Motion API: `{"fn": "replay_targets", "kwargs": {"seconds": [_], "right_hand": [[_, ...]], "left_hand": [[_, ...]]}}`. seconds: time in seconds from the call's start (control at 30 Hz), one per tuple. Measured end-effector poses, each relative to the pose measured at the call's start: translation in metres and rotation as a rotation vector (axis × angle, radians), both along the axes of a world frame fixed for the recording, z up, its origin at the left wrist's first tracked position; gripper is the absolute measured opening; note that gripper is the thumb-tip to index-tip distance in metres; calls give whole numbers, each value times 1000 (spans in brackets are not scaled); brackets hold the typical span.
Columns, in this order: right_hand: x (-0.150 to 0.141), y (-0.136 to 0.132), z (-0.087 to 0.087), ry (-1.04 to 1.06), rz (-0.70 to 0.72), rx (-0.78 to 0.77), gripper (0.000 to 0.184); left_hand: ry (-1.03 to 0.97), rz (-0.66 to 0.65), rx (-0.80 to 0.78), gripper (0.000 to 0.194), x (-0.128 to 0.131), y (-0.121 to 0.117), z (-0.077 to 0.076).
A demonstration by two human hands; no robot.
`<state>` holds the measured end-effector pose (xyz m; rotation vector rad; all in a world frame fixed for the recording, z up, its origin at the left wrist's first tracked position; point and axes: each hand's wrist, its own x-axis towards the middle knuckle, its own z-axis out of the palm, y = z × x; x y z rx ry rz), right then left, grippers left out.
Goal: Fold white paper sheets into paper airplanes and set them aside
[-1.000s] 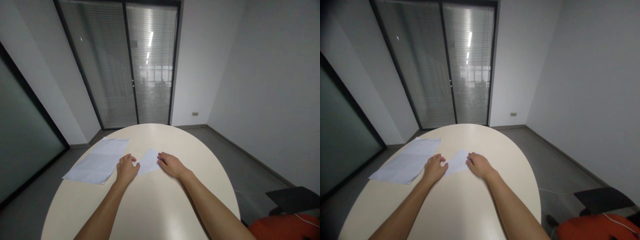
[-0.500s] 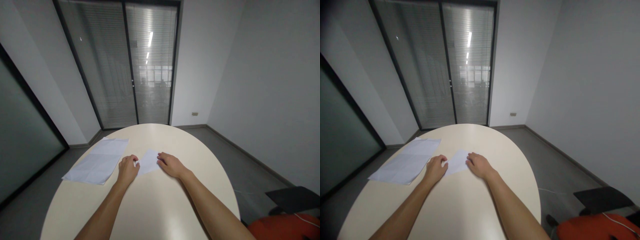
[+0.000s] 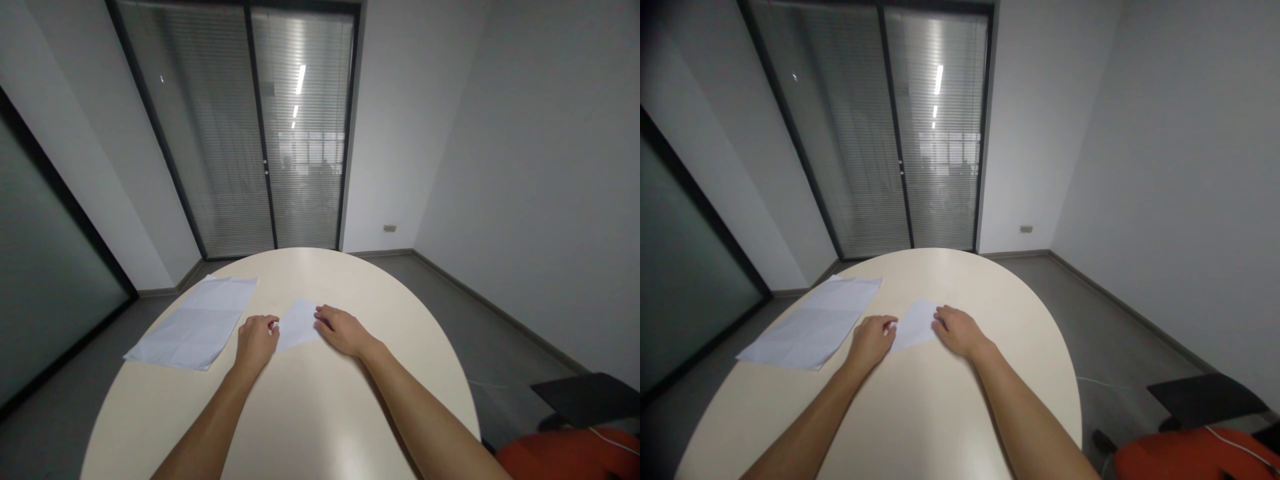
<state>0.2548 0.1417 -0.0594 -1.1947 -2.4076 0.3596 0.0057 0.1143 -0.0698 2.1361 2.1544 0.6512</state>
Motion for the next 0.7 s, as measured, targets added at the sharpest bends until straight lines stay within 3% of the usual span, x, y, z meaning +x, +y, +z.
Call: {"fn": "replay_targets", "kwargs": {"seconds": [0.33,0.7], "right_hand": [[-1,0,0,12,11,1,34],[-2,-1,1,-25,-17,-25,38]], "left_hand": [[179,-23,-15,24,9,-11,17],[312,-88,-31,30,15,-18,19]]}}
